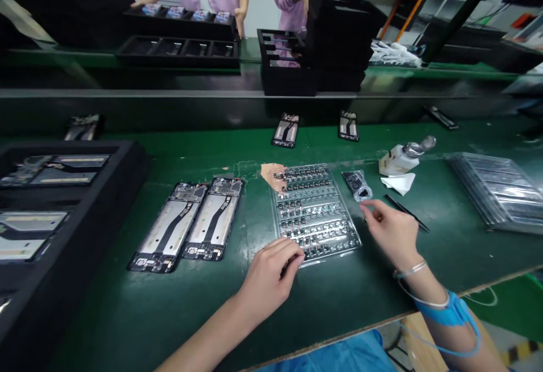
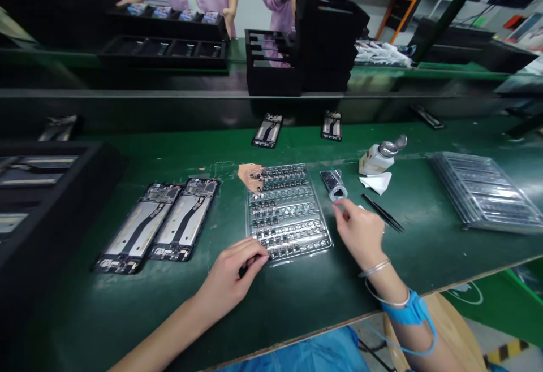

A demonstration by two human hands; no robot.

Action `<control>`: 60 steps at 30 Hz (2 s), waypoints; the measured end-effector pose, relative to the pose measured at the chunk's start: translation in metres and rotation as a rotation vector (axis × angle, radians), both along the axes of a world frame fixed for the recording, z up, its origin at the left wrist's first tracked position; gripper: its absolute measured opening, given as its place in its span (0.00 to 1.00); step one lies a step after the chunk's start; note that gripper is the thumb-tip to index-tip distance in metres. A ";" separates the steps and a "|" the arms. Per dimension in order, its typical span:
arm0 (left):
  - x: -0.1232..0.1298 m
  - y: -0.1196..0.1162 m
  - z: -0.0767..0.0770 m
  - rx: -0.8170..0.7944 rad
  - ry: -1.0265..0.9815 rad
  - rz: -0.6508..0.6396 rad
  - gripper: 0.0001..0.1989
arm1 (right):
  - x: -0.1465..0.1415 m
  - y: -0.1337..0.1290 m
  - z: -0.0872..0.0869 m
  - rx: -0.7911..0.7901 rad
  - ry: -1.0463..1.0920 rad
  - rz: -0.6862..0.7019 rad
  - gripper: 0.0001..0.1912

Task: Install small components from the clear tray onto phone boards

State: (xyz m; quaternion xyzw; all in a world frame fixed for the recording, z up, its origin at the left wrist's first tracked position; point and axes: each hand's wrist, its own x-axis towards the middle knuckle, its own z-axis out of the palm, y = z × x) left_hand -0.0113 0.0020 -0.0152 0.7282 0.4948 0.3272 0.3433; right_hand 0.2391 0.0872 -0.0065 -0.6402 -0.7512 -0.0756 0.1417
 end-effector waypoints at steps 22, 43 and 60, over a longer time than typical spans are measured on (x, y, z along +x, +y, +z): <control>-0.003 0.004 0.012 -0.430 -0.474 0.077 0.13 | -0.020 -0.013 0.007 0.060 0.183 0.247 0.09; -0.004 0.007 0.008 -0.418 -0.438 0.248 0.11 | -0.082 -0.043 0.008 0.222 0.092 0.987 0.12; -0.015 0.013 0.017 -0.535 -0.837 0.330 0.10 | -0.121 0.094 0.026 0.115 0.063 0.277 0.22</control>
